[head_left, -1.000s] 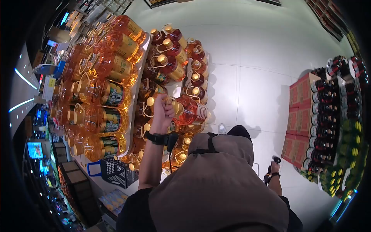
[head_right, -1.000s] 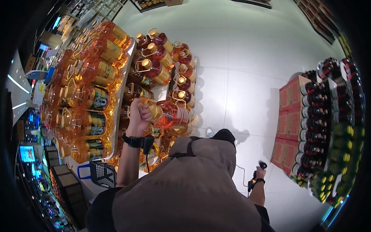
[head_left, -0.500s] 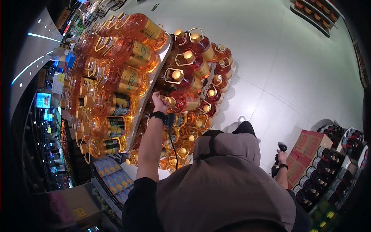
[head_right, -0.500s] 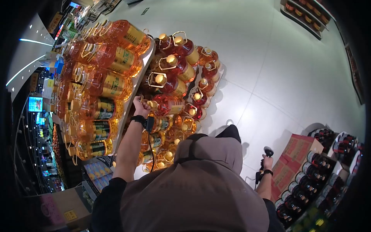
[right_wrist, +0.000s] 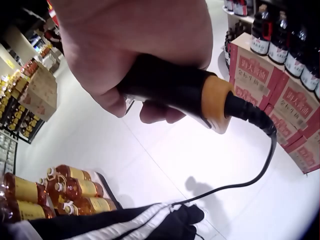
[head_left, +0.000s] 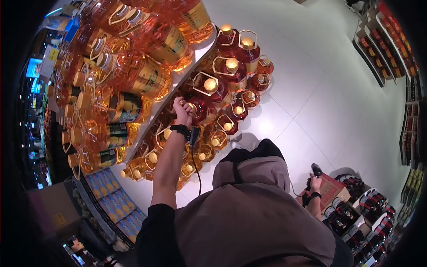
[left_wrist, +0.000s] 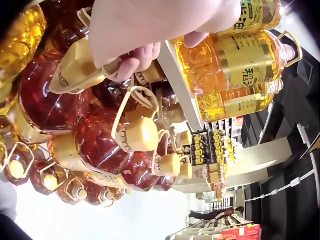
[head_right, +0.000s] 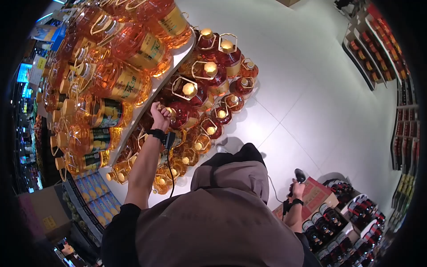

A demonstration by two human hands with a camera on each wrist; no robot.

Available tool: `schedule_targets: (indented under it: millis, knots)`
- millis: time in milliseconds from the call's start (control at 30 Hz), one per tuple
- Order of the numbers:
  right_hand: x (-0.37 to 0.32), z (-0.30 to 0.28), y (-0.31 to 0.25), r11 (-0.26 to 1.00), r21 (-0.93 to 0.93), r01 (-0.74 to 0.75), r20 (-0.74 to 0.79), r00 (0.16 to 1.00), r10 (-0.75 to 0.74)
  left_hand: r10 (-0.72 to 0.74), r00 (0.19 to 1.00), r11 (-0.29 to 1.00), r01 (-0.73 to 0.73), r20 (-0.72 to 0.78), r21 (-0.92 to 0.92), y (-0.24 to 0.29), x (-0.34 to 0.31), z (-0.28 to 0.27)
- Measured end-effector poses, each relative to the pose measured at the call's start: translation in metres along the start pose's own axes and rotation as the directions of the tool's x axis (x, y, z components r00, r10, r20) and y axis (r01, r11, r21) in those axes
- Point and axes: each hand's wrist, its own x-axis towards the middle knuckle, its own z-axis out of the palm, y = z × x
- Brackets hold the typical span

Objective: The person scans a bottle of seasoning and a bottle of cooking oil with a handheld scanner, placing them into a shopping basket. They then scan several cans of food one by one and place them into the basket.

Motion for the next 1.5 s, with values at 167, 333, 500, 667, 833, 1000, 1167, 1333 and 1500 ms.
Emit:
schedule_targets:
  millis: [167,333,500,667,833,1000,1167,1333,1500]
  knots:
    - [-0.007,0.058,-0.003,0.983,-0.163,-0.088,0.227,0.966,0.124,0.060,0.998,0.996,-0.057,0.033,-0.072,-0.012,0.014,0.004]
    - [0.039,0.114,-0.083,0.887,-0.438,0.147,0.504,0.857,0.106,0.113,0.992,0.957,-0.091,-0.064,0.277,-0.023,0.000,0.022]
    - [0.111,0.165,-0.194,0.764,-0.492,0.417,0.618,0.786,-0.031,0.294,0.956,0.565,-0.178,0.006,0.806,-0.047,-0.033,-0.010]
    - [0.138,0.218,-0.270,0.870,-0.438,0.229,0.521,0.852,0.038,0.259,0.961,0.553,-0.067,-0.096,0.830,-0.129,-0.164,-0.102]
    - [0.113,0.272,-0.261,0.525,-0.617,0.586,0.755,0.628,0.187,0.199,0.690,0.811,0.283,-0.696,0.513,-0.348,-0.339,-0.259]
    - [0.034,0.357,-0.187,-0.009,-0.529,0.848,0.790,0.497,0.359,-0.323,0.092,0.930,0.216,-0.942,-0.297,-0.545,-0.518,-0.273]
    - [-0.110,0.436,-0.072,-0.079,-0.352,0.933,0.812,0.346,0.470,-0.577,0.253,0.801,-0.013,-0.777,-0.599,-0.632,-0.585,-0.248]
    - [-0.248,0.456,0.022,-0.120,-0.129,0.984,0.848,0.172,0.501,-0.584,0.351,0.803,0.114,-0.732,-0.586,-0.637,-0.611,-0.291]
    - [-0.297,0.441,0.059,-0.169,-0.094,0.981,0.850,0.168,0.500,-0.412,0.350,0.907,0.063,-0.841,-0.417,-0.589,-0.601,-0.403]
